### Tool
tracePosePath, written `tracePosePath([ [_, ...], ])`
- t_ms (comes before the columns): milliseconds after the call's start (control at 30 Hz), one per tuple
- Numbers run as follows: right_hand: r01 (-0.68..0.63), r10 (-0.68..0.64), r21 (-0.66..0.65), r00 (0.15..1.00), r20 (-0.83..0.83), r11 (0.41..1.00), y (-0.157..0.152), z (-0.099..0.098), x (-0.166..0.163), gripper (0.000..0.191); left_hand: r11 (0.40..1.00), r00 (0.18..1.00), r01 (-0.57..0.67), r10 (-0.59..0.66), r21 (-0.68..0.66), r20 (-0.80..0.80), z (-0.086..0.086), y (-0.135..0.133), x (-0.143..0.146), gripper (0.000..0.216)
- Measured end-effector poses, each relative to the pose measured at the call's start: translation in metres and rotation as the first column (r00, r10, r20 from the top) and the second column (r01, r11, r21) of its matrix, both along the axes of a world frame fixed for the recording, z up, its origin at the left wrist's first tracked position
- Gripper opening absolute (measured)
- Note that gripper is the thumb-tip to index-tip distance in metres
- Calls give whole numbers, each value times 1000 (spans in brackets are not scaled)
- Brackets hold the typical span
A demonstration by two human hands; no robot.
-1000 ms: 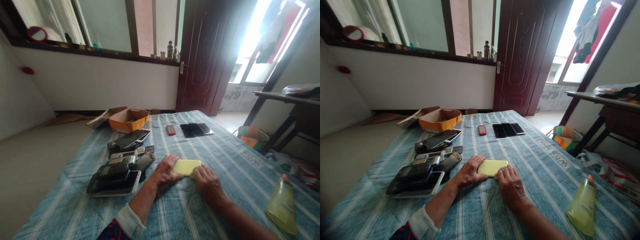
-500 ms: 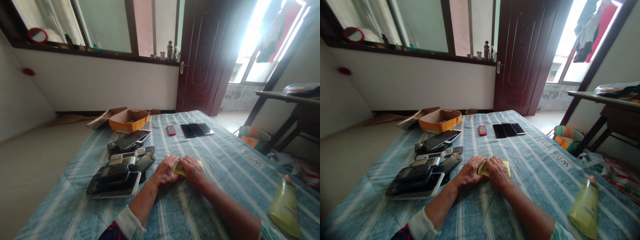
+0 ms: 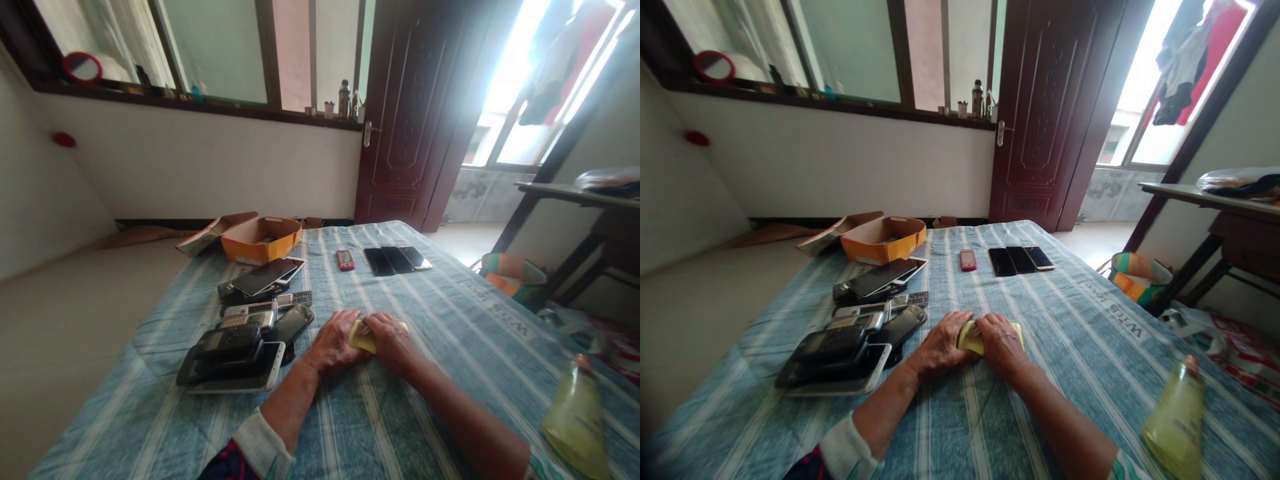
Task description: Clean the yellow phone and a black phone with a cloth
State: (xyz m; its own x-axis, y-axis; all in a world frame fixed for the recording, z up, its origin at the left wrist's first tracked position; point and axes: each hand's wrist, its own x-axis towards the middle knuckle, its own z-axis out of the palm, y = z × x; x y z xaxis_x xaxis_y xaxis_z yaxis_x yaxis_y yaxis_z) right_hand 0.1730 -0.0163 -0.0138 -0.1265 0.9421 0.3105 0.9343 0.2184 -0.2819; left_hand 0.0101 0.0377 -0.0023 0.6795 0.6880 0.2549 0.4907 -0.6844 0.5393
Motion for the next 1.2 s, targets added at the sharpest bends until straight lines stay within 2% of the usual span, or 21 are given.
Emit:
tracePosePath([
  [133,-97,98,20,994,-42,995,9,2,-17,22,1000,1000,-20,20,-12,3,-1,0,-1,79],
  [233,-154,155,30,987,-50,988,8,2,-12,20,999,999,-24,23,-30,-23,2,-1,-1,83],
  [433,-111,110,-31,993,-36,993,4,8,-5,12,998,999,-18,16,-54,-39,5,-2,-1,91],
  [700,-296,300,52,927,-225,954,15,7,-19,29,1000,1000,-17,17,-21,3,-3,1,-1,92],
  [767,-283,282,30,929,-238,959,15,7,-18,29,1000,1000,-11,11,-28,3,-3,1,-1,92],
  [933,-102,89,-49,973,-213,994,15,8,-24,30,999,999,-24,25,-33,28,-7,4,-2,92],
  [1067,-87,76,-52,980,-185,995,15,10,-27,31,999,999,-28,29,-22,37,-9,4,-1,91],
  [1200,-88,79,-51,985,-156,995,14,10,-24,31,999,999,-22,24,-39,38,-4,1,-1,93],
])
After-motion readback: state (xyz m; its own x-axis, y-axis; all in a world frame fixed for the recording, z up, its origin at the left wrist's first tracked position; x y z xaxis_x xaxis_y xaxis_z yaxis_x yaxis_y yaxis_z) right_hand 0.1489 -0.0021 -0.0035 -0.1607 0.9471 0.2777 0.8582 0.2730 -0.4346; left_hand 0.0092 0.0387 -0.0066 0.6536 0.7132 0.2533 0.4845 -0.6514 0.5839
